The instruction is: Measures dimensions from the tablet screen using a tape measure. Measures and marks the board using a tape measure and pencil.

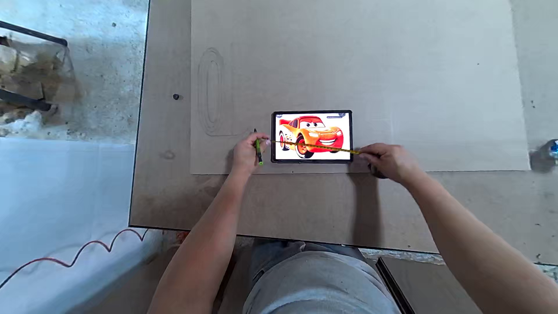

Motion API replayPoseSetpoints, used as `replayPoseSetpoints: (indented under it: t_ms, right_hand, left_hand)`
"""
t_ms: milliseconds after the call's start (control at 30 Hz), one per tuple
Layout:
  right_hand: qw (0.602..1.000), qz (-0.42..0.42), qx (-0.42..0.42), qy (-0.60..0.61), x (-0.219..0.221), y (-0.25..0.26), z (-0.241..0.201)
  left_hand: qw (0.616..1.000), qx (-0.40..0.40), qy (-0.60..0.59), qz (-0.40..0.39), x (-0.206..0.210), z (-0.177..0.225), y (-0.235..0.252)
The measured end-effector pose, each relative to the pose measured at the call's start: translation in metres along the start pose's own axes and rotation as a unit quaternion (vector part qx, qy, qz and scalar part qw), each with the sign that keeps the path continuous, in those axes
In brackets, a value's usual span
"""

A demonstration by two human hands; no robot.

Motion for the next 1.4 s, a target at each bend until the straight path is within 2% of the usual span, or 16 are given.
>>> replayPoseSetpoints:
  t_ms: [233, 467, 567, 667, 900, 1133, 1400]
  right_hand:
    - [0.999, 0.017, -0.022, -0.027, -0.002, 0.043, 0.021]
    - [0.998, 0.010, -0.034, -0.048, 0.007, 0.052, 0.025]
    - [0.997, 0.023, -0.058, -0.040, 0.008, 0.053, 0.025]
    - [0.996, 0.038, -0.072, -0.021, 0.008, 0.054, 0.026]
    - [0.996, 0.033, -0.073, -0.036, 0.009, 0.055, 0.024]
    - [0.995, 0.043, -0.081, -0.041, 0.011, 0.053, 0.024]
    - [0.994, 0.039, -0.085, -0.054, 0.012, 0.052, 0.025]
  left_hand:
    - [0.994, -0.005, -0.092, 0.051, 0.029, -0.001, 0.017]
    - [0.998, 0.042, -0.029, 0.033, 0.037, 0.000, 0.018]
    - [0.996, 0.058, -0.041, 0.055, 0.039, -0.002, 0.017]
    - [0.995, 0.052, -0.063, 0.064, 0.037, -0.005, 0.017]
    - [0.994, 0.056, -0.094, 0.026, 0.034, -0.008, 0.017]
    - [0.998, 0.034, -0.057, 0.021, 0.036, -0.006, 0.019]
    - [0.995, 0.058, -0.065, 0.053, 0.037, -0.008, 0.019]
Point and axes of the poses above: each hand's wrist, its own y-axis towards the middle knuckle, its own x-axis out of the palm, z = x × y, the point moved 6 cm from there along y, towards the middle knuckle, and after that the axes turned 12 degrees about z, right-handed, at the moved point
